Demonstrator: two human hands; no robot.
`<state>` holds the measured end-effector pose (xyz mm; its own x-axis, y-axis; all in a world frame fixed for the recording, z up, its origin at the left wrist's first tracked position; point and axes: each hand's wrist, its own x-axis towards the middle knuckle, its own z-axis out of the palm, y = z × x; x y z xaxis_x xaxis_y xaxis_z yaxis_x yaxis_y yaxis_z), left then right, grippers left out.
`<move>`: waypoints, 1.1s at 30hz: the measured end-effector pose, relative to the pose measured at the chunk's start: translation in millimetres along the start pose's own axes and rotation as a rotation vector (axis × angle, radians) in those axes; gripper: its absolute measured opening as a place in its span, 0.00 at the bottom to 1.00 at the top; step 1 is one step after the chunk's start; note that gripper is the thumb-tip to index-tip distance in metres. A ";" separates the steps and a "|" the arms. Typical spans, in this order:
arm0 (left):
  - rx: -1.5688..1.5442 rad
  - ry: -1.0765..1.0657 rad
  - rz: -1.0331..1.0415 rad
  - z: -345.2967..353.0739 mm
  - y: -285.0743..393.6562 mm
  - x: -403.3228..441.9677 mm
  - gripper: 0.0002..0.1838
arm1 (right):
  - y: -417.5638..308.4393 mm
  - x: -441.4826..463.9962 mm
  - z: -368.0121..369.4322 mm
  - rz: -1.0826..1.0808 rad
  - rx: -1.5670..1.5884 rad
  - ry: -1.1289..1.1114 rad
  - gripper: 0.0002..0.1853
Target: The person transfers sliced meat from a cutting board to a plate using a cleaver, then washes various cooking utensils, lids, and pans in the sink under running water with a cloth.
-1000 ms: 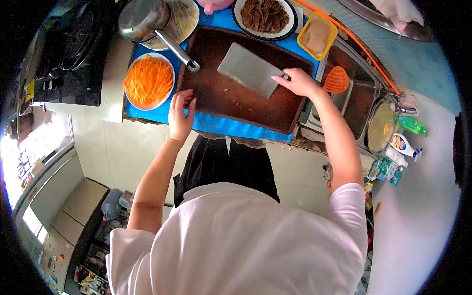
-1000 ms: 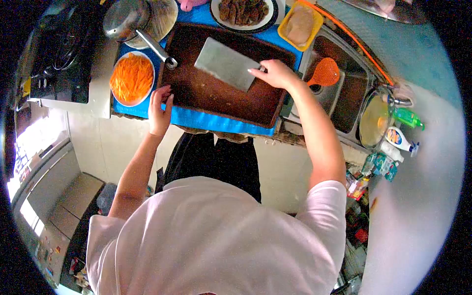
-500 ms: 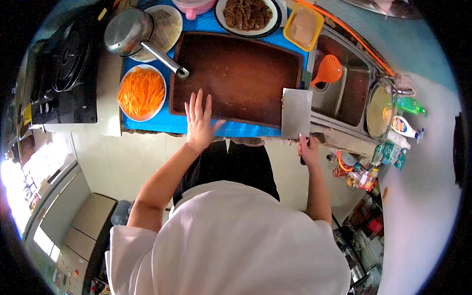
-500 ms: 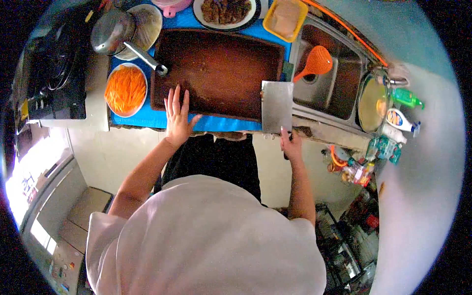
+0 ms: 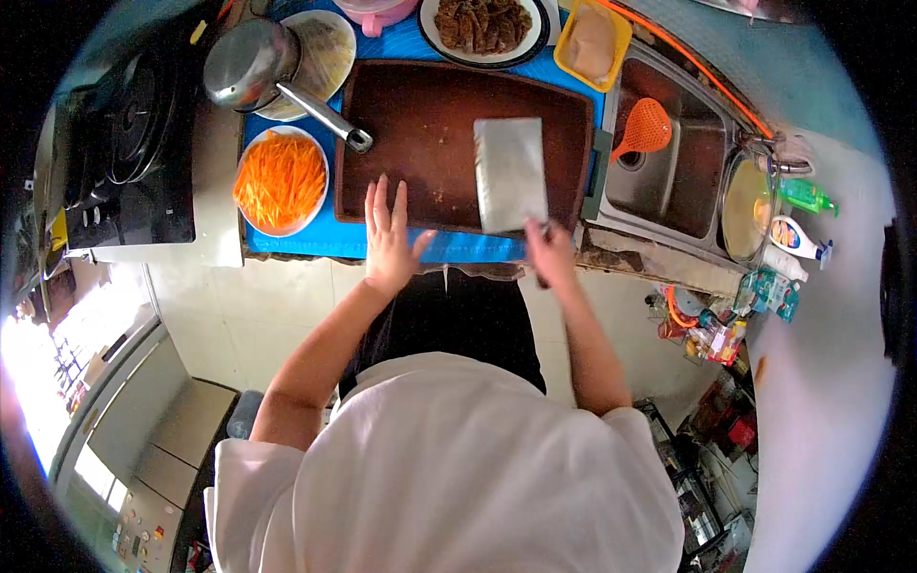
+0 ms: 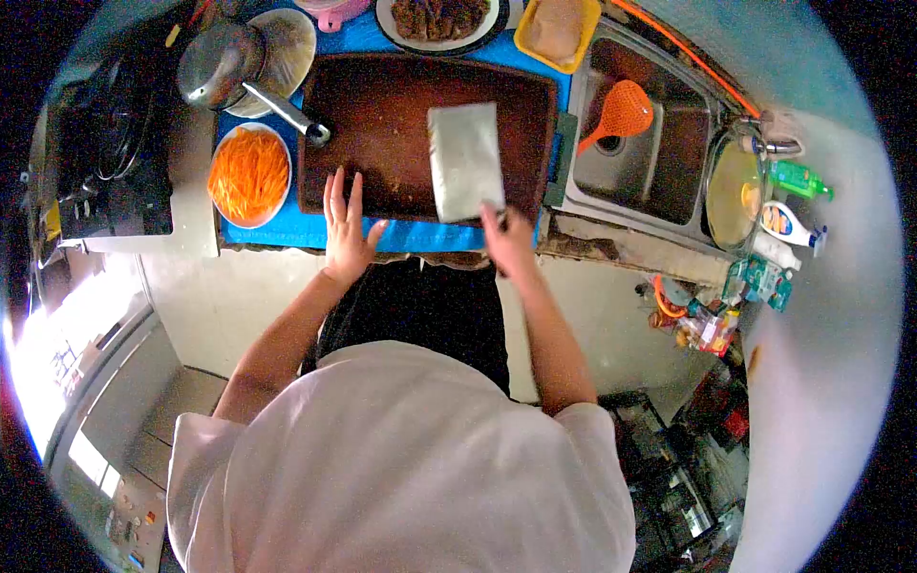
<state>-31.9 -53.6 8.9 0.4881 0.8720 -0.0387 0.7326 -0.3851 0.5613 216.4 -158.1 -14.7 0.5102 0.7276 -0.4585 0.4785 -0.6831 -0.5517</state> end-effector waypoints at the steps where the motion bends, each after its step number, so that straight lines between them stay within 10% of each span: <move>1: -0.006 0.003 -0.009 -2.4 -1.5 -0.2 0.41 | -6.5 20.1 -19.1 0.055 0.016 -0.058 0.28; 4: -0.012 0.065 0.003 -12.3 -4.1 0.4 0.39 | -38.5 68.8 -67.7 0.193 0.114 -0.268 0.28; 10: -0.037 0.162 0.009 -23.1 -12.9 -5.5 0.36 | -77.4 108.3 -74.9 -0.393 -0.242 -0.295 0.28; 17: -0.045 0.190 -0.019 -26.9 -20.8 -10.0 0.34 | -84.9 83.0 -71.8 -0.583 -0.400 -0.516 0.25; 26: 0.028 0.026 0.104 -10.6 -8.8 2.7 0.40 | 46.0 -11.4 -113.5 0.201 0.257 -0.125 0.18; 33: 0.085 -0.031 0.137 4.0 -1.5 4.9 0.42 | 78.4 -30.8 -70.5 0.244 0.346 -0.127 0.15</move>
<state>-28.7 -50.0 4.5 0.5994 0.8004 0.0073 0.6950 -0.5249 0.4913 288.6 -238.5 5.2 0.4764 0.5643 -0.6743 0.0762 -0.7905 -0.6077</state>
